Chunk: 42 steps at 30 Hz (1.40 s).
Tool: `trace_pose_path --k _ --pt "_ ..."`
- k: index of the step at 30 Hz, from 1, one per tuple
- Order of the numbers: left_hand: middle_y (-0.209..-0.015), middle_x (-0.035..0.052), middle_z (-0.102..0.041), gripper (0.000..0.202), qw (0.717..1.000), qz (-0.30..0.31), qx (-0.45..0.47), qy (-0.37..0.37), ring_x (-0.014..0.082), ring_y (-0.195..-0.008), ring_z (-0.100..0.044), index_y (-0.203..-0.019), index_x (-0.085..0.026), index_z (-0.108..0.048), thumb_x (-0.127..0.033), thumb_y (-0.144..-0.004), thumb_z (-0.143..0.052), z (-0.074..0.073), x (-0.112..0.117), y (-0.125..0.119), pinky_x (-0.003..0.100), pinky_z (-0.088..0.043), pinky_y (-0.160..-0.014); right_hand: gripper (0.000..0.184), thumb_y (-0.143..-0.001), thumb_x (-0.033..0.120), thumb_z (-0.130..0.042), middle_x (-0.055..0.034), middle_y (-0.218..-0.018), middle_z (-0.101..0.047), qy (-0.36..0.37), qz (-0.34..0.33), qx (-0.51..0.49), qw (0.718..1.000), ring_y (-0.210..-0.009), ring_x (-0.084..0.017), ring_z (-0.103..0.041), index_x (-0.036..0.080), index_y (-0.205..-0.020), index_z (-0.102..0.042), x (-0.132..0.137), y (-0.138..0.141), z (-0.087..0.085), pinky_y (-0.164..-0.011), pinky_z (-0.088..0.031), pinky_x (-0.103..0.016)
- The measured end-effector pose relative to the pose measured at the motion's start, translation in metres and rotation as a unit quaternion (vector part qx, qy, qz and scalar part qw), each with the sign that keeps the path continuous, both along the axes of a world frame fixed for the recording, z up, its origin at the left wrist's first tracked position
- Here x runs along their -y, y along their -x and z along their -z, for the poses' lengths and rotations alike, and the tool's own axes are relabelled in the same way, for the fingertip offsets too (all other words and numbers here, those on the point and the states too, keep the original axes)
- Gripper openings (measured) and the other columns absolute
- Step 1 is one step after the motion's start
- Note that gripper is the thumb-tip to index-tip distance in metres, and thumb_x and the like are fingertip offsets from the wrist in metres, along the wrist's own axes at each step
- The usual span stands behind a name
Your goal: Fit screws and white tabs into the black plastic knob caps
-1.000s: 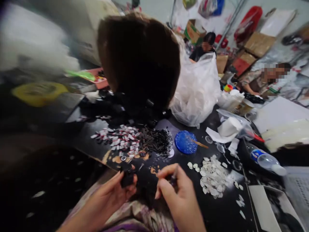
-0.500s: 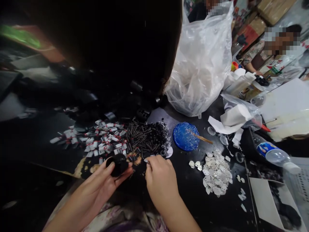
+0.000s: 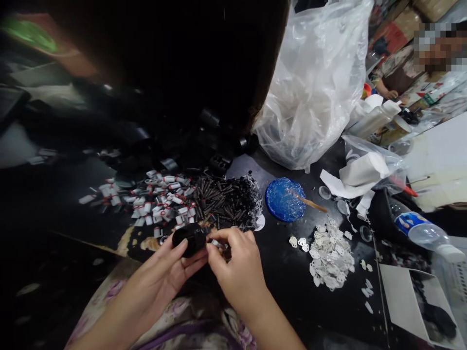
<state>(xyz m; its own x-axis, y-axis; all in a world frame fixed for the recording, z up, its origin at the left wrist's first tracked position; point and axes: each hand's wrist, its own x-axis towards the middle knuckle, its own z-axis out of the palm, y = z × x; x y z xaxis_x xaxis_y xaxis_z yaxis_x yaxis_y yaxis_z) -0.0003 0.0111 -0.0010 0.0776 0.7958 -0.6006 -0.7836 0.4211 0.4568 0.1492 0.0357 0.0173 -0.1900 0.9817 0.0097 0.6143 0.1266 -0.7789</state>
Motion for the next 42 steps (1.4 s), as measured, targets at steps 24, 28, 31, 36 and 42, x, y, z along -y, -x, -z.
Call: trace_pose_path --k 24,28,31,36,42 --pt "-0.112 0.0048 -0.075 0.024 0.998 -0.038 -0.027 -0.031 0.0245 -0.111 -0.066 -0.108 -0.028 -0.073 -0.03 -0.083 -0.073 0.003 0.014 -0.008 0.036 -0.056 -0.095 0.011 -0.086 0.011 -0.063 0.0 -0.085 -0.07 -0.169 0.009 -0.033 0.985 -0.078 -0.015 -0.062 0.019 -0.093 -0.066 0.011 0.004 -0.009 -0.075 -0.042 -0.031" --pt "-0.116 0.0054 -0.072 0.024 0.999 -0.004 -0.028 -0.032 0.0282 -0.115 -0.062 -0.103 -0.028 -0.074 -0.034 -0.08 -0.076 0.005 0.012 -0.008 0.039 -0.056 -0.094 0.011 -0.086 0.011 -0.064 0.0002 -0.085 -0.07 -0.15 -0.027 -0.067 0.986 -0.079 -0.014 -0.064 0.019 -0.093 -0.066 0.009 0.005 -0.019 -0.076 -0.043 -0.031" --pt "-0.112 0.0049 -0.072 0.026 0.998 0.002 -0.046 -0.029 0.029 -0.113 -0.063 -0.099 -0.028 -0.075 -0.037 -0.075 -0.08 0.005 0.012 -0.009 0.037 -0.057 -0.09 0.01 -0.086 0.011 -0.065 -0.0002 -0.084 -0.07 -0.144 -0.027 -0.061 0.987 -0.079 -0.015 -0.063 0.018 -0.092 -0.066 0.009 0.006 -0.021 -0.076 -0.042 -0.031" --pt "-0.102 0.0037 -0.073 0.03 0.997 0.029 -0.067 -0.02 0.0257 -0.101 -0.068 -0.101 -0.031 -0.075 -0.04 -0.074 -0.081 0.008 0.015 -0.007 0.03 -0.059 -0.08 0.007 -0.086 0.011 -0.064 -0.0008 -0.081 -0.068 -0.148 -0.013 -0.055 0.987 -0.076 -0.015 -0.061 0.017 -0.089 -0.064 0.013 0.006 -0.015 -0.075 -0.042 -0.031" --pt "-0.094 0.0015 -0.073 0.028 0.996 0.06 -0.055 -0.028 0.0194 -0.083 -0.069 -0.099 -0.03 -0.075 -0.039 -0.073 -0.082 0.006 0.014 -0.001 0.025 -0.058 -0.07 0.004 -0.088 0.014 -0.063 -0.0015 -0.081 -0.067 -0.146 -0.069 -0.037 0.986 -0.076 -0.015 -0.06 0.017 -0.09 -0.064 0.01 0.002 -0.022 -0.074 -0.04 -0.031"
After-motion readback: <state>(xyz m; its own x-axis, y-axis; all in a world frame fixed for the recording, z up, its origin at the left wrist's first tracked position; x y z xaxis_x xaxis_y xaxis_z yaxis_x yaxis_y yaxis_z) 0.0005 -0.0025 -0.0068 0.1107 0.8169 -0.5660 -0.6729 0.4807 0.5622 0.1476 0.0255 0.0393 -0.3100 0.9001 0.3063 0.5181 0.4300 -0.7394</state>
